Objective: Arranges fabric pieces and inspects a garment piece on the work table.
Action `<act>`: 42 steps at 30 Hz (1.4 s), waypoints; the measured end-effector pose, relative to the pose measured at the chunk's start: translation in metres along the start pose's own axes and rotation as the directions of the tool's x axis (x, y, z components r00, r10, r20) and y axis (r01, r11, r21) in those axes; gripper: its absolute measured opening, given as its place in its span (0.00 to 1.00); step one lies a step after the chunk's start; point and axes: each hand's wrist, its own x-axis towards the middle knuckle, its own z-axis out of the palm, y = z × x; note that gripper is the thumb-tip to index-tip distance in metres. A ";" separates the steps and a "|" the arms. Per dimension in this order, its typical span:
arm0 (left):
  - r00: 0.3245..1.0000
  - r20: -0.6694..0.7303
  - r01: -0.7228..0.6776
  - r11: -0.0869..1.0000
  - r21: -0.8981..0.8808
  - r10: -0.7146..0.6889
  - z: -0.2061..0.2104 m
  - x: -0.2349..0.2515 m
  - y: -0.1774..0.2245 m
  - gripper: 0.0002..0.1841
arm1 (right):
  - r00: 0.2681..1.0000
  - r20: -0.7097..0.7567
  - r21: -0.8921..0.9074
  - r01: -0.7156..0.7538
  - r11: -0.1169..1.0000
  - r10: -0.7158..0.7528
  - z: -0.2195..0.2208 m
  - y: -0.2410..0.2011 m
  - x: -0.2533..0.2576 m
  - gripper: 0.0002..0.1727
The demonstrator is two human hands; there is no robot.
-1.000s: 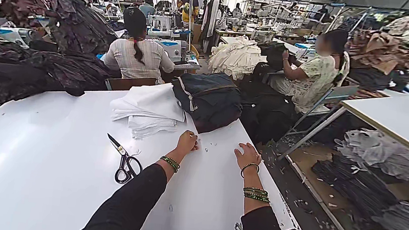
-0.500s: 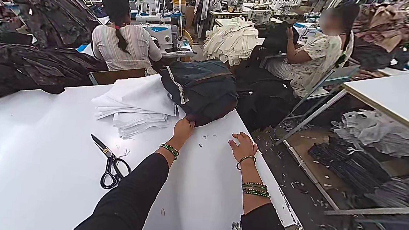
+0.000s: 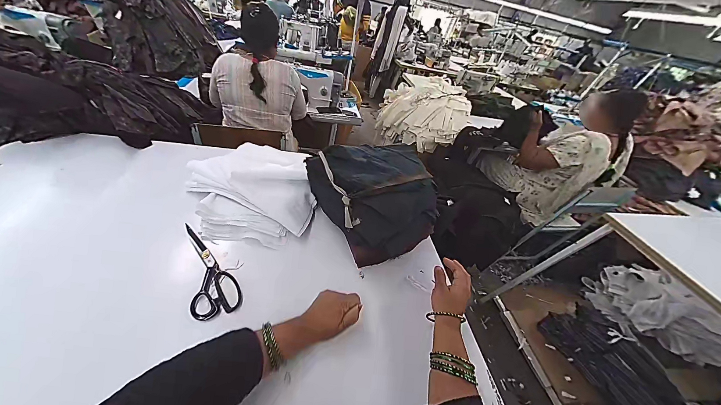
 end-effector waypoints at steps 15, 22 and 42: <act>0.962 -0.053 0.189 0.789 -0.585 -0.270 -0.017 -0.028 -0.008 0.12 | 0.798 0.471 -0.219 -0.307 0.926 0.376 0.078 -0.100 -0.058 0.30; 0.958 0.048 0.233 0.668 -0.707 -0.283 -0.029 -0.031 -0.017 0.10 | 0.787 0.415 0.469 -0.615 0.634 0.457 0.079 -0.095 -0.053 0.06; 0.942 0.200 0.330 0.631 -0.702 -0.271 -0.047 -0.018 -0.026 0.13 | 0.748 0.192 0.309 -0.661 0.684 0.636 0.101 -0.119 -0.026 0.20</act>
